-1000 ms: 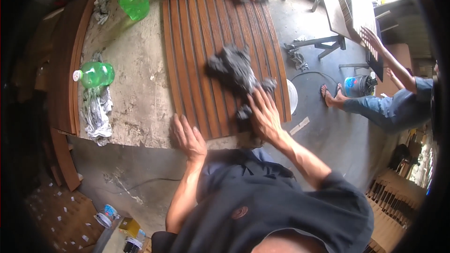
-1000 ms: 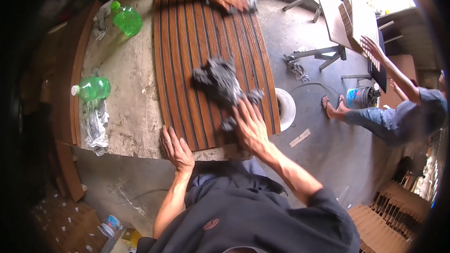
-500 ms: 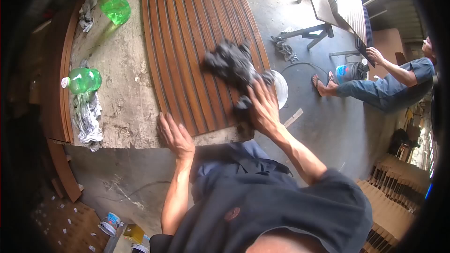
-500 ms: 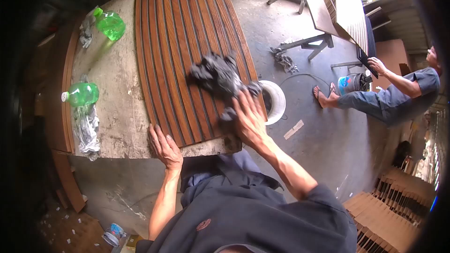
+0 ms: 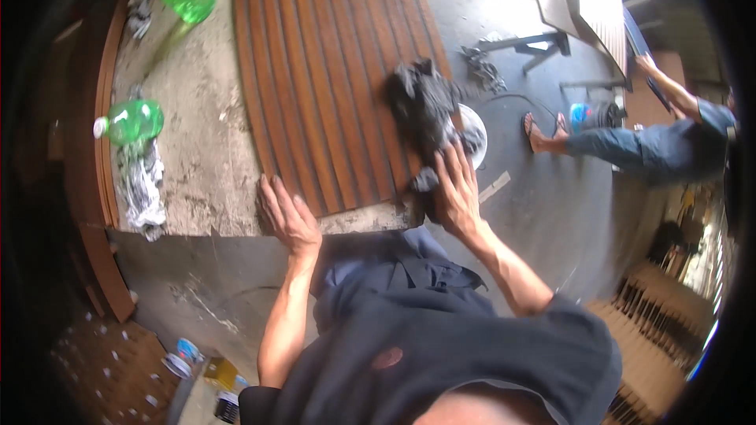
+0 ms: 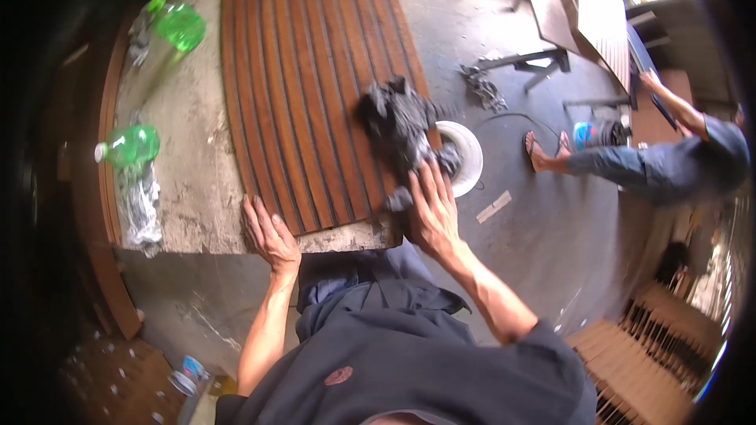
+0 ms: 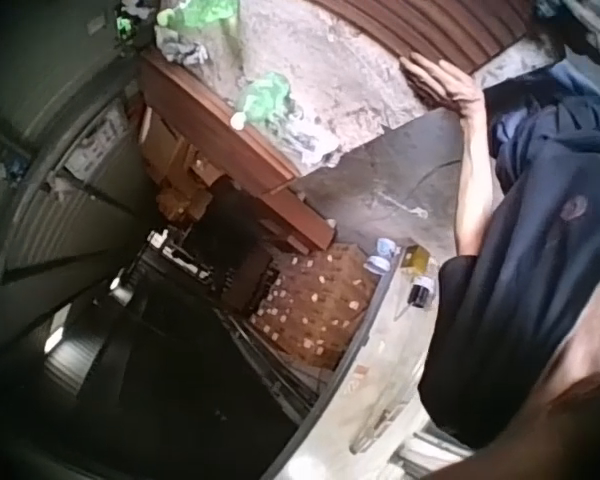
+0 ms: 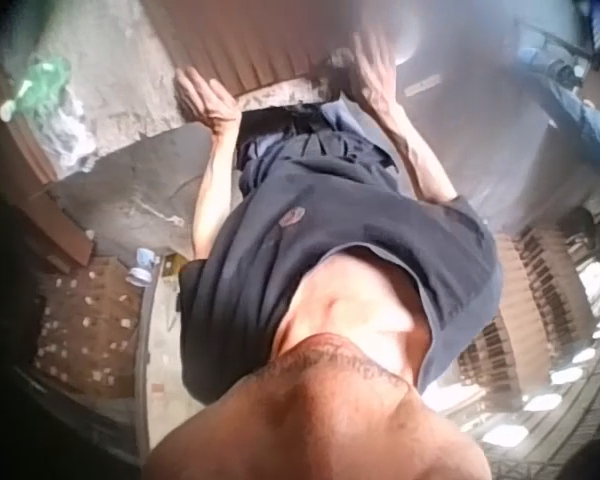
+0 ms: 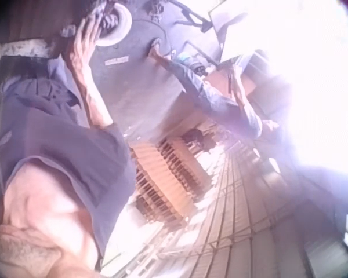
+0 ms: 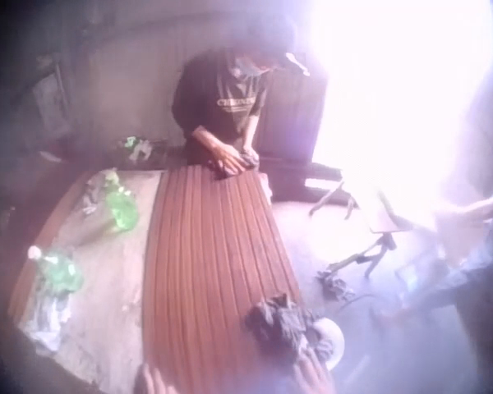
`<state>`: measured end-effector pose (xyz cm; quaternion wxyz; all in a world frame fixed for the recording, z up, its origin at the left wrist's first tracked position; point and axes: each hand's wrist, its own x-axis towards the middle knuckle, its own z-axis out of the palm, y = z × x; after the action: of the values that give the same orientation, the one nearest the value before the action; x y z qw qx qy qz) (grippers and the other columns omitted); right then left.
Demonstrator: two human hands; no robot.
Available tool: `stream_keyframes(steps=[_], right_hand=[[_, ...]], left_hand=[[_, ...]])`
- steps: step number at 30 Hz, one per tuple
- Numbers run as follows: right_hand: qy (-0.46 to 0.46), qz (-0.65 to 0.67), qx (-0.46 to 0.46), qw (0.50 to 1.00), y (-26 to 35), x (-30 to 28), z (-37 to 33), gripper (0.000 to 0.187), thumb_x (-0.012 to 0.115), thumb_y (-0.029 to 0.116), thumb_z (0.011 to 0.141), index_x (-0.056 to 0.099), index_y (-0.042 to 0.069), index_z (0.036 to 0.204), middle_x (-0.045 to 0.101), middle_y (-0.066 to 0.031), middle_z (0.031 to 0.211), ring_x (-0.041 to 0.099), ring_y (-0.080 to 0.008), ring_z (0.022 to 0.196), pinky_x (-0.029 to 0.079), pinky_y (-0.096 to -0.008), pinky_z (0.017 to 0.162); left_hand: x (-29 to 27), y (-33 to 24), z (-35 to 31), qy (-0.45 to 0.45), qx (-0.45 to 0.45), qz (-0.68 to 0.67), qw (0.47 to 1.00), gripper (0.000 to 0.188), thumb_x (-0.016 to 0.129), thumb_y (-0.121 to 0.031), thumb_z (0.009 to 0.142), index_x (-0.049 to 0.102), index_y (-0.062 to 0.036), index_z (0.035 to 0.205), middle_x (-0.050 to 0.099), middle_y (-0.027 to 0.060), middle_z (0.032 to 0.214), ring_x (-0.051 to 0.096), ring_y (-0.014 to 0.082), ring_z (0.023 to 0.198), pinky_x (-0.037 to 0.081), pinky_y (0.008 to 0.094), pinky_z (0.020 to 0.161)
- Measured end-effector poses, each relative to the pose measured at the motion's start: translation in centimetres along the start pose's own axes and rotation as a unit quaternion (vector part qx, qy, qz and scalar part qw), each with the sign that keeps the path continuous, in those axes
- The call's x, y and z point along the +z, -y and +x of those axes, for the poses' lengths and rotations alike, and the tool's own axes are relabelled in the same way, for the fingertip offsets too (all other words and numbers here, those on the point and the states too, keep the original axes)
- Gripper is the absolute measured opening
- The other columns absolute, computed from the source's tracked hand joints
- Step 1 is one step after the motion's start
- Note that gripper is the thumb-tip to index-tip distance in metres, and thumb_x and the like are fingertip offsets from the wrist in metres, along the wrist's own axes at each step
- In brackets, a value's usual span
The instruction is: The person uses a cloth to wipe down a slatted wooden panel on a workbench, then applies a liquid from a bottle to their hands and the cloth before continuing to rub the surface.
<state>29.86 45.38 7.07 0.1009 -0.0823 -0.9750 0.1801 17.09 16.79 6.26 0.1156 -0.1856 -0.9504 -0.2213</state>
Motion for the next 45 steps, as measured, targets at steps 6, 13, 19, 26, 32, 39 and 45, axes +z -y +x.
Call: stream_keyframes(steps=[6, 13, 19, 26, 32, 39, 45], right_hand=[[-0.114, -0.053, -0.064, 0.99, -5.6, 1.9, 17.7, 0.06, 0.054, 0.005, 0.079, 0.049, -0.005, 0.138, 0.043, -0.0266, 0.146, 0.035, -0.0428, 0.141, 0.03, -0.0514, 0.115], [-0.038, 0.035, -0.037, 0.998, 3.5, 5.2, 4.3, 0.058, 0.051, 0.006, 0.082, 0.049, -0.006, 0.139, 0.038, -0.0292, 0.151, 0.034, -0.0445, 0.143, 0.028, -0.0539, 0.115], [-0.032, 0.004, -0.048, 0.998, 5.8, 4.7, 8.8, 0.058, 0.054, 0.009, 0.082, 0.05, -0.006, 0.138, 0.04, -0.0281, 0.148, 0.032, -0.0438, 0.144, 0.03, -0.0545, 0.114], [-0.114, -0.001, -0.098, 0.989, 7.7, 7.5, 13.4, 0.057, 0.053, 0.008, 0.083, 0.05, -0.003, 0.139, 0.043, -0.0257, 0.147, 0.036, -0.0416, 0.141, 0.031, -0.0535, 0.114], [-0.028, 0.011, -0.091, 0.995, 11.3, 6.9, 4.0, 0.054, 0.052, 0.006, 0.086, 0.05, -0.004, 0.138, 0.041, -0.0274, 0.147, 0.035, -0.0455, 0.141, 0.03, -0.0552, 0.113], [-0.15, -0.014, -0.157, 0.976, 12.9, 10.6, 15.1, 0.049, 0.054, 0.008, 0.083, 0.054, -0.003, 0.132, 0.049, -0.0261, 0.138, 0.045, -0.0448, 0.13, 0.037, -0.0508, 0.108], [-0.053, 0.052, -0.19, 0.979, 18.7, 10.6, 6.5, 0.053, 0.053, 0.009, 0.084, 0.054, -0.005, 0.135, 0.044, -0.0282, 0.144, 0.04, -0.0451, 0.137, 0.031, -0.055, 0.112]], left_hand=[[1.3, -0.6, 1.0, -0.007, 0.017, -0.026, 0.999, 0.046, 0.045, -0.016, 0.1, 0.047, 0.01, 0.138, 0.04, 0.0304, 0.148, 0.04, 0.0496, 0.135, 0.029, 0.0556, 0.114], [0.9, 0.6, 0.1, -0.041, 0.021, 0.016, 0.999, 0.044, 0.042, -0.017, 0.103, 0.05, 0.0084, 0.138, 0.044, 0.0297, 0.146, 0.044, 0.0462, 0.133, 0.033, 0.0514, 0.112], [1.5, 0.4, 0.3, -0.052, 0.008, 0.014, 0.999, 0.045, 0.041, -0.02, 0.104, 0.05, 0.0065, 0.139, 0.043, 0.0278, 0.148, 0.043, 0.0449, 0.135, 0.033, 0.0509, 0.113], [1.0, 2.7, -0.5, -0.029, -0.017, -0.176, 0.984, 0.052, 0.045, -0.031, 0.105, 0.048, 0.0044, 0.141, 0.043, 0.027, 0.149, 0.044, 0.0429, 0.137, 0.035, 0.0452, 0.114], [-2.8, 7.8, -0.6, 0.025, 0.098, -0.215, 0.971, 0.062, 0.068, -0.027, 0.091, 0.049, 0.0036, 0.141, 0.054, 0.0233, 0.141, 0.054, 0.0416, 0.128, 0.042, 0.045, 0.11], [-1.5, 7.4, -0.6, -0.025, 0.137, -0.266, 0.954, 0.064, 0.079, -0.015, 0.08, 0.054, 0.0009, 0.136, 0.059, 0.0204, 0.135, 0.057, 0.0393, 0.125, 0.045, 0.044, 0.108], [-1.8, 8.0, -1.3, -0.033, 0.102, -0.274, 0.956, 0.066, 0.077, -0.001, 0.07, 0.057, -0.0007, 0.133, 0.062, 0.0211, 0.13, 0.058, 0.0403, 0.122, 0.049, 0.0435, 0.104]])
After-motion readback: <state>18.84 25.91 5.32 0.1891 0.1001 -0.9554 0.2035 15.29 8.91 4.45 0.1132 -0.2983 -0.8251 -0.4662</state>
